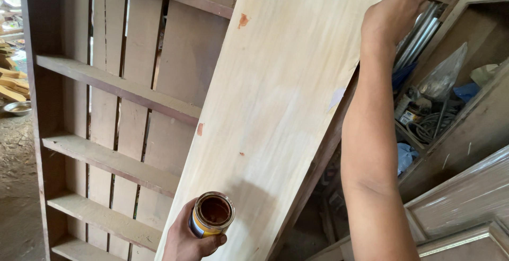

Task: The person retrieves a can of wood filler and a putty knife, then applies the filler to a large wooden board propped against a shelving unit. The person uses the putty knife to spread the filler across the surface of the board.

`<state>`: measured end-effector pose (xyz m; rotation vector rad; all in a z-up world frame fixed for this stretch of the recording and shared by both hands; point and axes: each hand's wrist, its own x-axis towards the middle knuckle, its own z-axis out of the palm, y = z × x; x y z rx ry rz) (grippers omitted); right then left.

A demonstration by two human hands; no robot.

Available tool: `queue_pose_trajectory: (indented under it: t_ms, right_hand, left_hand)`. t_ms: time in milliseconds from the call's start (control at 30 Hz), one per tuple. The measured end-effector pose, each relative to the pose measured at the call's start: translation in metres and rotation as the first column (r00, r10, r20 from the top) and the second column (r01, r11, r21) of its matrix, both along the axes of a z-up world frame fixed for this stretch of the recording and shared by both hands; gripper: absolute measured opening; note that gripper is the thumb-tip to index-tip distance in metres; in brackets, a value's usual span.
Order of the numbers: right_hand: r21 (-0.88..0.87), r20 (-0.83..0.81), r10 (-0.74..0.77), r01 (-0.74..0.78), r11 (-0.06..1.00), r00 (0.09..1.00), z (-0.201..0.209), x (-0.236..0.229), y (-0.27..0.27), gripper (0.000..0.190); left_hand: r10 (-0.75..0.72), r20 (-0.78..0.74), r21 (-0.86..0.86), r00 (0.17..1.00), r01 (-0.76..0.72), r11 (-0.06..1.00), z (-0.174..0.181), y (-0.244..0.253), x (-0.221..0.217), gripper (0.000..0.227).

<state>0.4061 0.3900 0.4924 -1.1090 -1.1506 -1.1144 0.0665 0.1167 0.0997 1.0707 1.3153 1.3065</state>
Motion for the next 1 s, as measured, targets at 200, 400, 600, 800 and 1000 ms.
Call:
queue_pose_trajectory:
  t_ms: [200, 400, 600, 800, 1000]
  right_hand:
    - [-0.131, -0.066, 0.131, -0.139, 0.982, 0.989, 0.004, -0.001, -0.007, 0.022]
    - [-0.076, 0.068, 0.102, -0.097, 0.992, 0.992, 0.004, -0.003, 0.003, 0.020]
    - [-0.025, 0.316, 0.222, -0.226, 0.974, 0.922, 0.018, 0.003, 0.022, 0.027]
    - [-0.285, 0.247, 0.112, -0.039, 0.958, 0.962, 0.003, 0.041, -0.009, 0.012]
    - [-0.201, 0.420, 0.174, -0.096, 0.975, 0.891, -0.092, 0.068, -0.097, 0.021]
  left_hand:
    - [0.010, 0.027, 0.026, 1.000, -0.011, 1.000, 0.002, -0.005, -0.004, 0.092]
    - [0.020, -0.027, -0.002, 0.999, -0.020, 1.000, 0.006, -0.006, -0.008, 0.093]
    - [0.051, -0.048, 0.020, 0.998, -0.050, 0.999, -0.007, -0.006, -0.012, 0.094]
    - [-0.022, 0.260, 0.064, 0.965, 0.006, 0.998, -0.041, -0.008, -0.018, 0.099]
    - [0.168, -0.147, 0.035, 0.975, -0.165, 0.986, -0.056, -0.007, -0.024, 0.088]
